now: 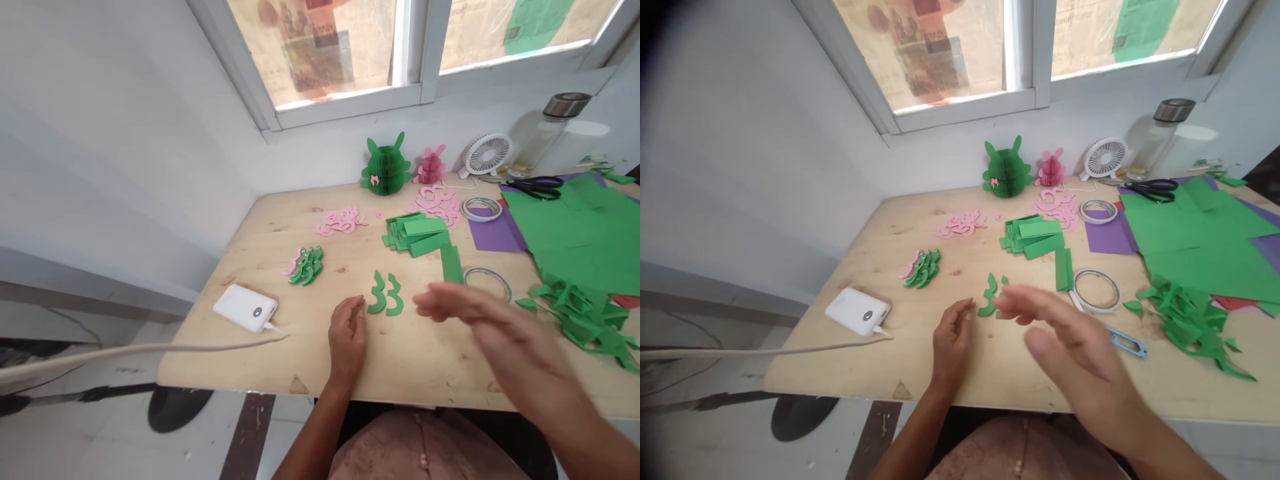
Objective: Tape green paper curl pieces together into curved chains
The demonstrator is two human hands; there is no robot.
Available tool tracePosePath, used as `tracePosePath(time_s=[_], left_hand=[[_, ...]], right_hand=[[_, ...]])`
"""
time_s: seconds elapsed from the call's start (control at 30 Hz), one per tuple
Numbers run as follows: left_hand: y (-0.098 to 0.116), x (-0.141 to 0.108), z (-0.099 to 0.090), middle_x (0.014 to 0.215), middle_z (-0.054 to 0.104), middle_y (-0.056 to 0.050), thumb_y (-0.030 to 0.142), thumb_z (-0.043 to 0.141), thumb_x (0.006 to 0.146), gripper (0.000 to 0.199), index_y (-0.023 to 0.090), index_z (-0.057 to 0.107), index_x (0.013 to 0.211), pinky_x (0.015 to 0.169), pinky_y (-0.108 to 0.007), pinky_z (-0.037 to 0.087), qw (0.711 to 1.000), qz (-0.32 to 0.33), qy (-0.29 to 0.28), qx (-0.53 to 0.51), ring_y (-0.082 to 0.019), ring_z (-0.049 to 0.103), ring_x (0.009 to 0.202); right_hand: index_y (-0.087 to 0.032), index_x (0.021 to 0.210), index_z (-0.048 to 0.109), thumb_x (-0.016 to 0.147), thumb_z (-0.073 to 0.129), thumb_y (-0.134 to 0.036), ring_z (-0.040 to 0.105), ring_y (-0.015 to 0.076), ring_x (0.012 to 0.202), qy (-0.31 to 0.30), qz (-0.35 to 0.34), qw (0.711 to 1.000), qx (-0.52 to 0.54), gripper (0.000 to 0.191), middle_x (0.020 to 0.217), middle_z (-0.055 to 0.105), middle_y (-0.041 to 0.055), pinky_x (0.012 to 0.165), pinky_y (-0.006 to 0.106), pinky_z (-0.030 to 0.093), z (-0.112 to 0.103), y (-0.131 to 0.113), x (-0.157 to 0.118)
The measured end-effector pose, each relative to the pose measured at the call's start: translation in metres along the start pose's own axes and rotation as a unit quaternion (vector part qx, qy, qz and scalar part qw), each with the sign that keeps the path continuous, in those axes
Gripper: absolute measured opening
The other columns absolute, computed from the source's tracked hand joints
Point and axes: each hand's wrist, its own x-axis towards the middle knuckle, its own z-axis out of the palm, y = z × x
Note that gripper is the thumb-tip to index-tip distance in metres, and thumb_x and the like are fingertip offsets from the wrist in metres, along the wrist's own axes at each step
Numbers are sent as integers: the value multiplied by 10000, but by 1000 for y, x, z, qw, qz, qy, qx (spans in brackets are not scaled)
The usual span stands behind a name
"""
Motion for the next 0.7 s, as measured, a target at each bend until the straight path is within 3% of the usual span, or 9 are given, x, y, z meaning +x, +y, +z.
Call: tracePosePath(time_s=[0.07, 0.13, 0.23, 0.33, 0.47, 0.7], left_hand=[[2, 0, 1, 1048, 668, -87, 128, 459, 849, 293, 185, 621, 1086, 938, -437, 486, 999, 38, -6, 33, -224, 596, 1051], [5, -1, 1, 1053, 668, -84, 106, 449, 846, 305, 187, 615, 1088, 956, -454, 471, 994, 79, -16, 68, -229, 582, 1081], [9, -2, 1, 1104, 662, -87, 88, 438, 848, 317, 183, 601, 1103, 990, -472, 441, 983, 132, -43, 117, -237, 553, 1142], [14, -4, -1, 1195, 632, -101, 108, 438, 861, 339, 175, 571, 1165, 1015, -491, 412, 967, 165, -83, 173, -259, 498, 1225], [18, -8, -3, 1300, 572, -112, 127, 438, 863, 395, 162, 518, 1248, 1021, -523, 393, 946, 182, -136, 230, -293, 444, 1276], [21, -12, 2, 1338, 548, -97, 148, 448, 866, 384, 171, 534, 1239, 1035, -522, 375, 930, 192, -163, 266, -293, 437, 1285]], right_hand=[[-276, 1180, 599, 932, 472, -321, 636, 181, 1042, -44, 13, 997, -59, 282, 1150, 672, 35, 873, 307, 527, 17, 16, -7], [-215, 1168, 609, 924, 468, -286, 595, 210, 1108, -47, -11, 986, -158, 290, 1177, 654, 78, 956, 380, 478, 34, 37, -16], [-178, 1149, 616, 915, 429, -208, 567, 237, 1123, -57, -77, 952, -292, 301, 1195, 636, 106, 942, 425, 462, 53, 65, -26], [-150, 1151, 607, 909, 421, -179, 532, 252, 1152, -51, -131, 915, -378, 306, 1221, 618, 119, 951, 433, 431, 61, 77, -28], [-131, 1175, 601, 912, 437, -199, 501, 263, 1181, -60, -156, 886, -432, 318, 1247, 600, 142, 968, 442, 394, 65, 81, -26], [-127, 1162, 624, 910, 431, -192, 485, 273, 1192, -61, -167, 872, -456, 324, 1252, 600, 140, 972, 447, 371, 72, 92, -30]])
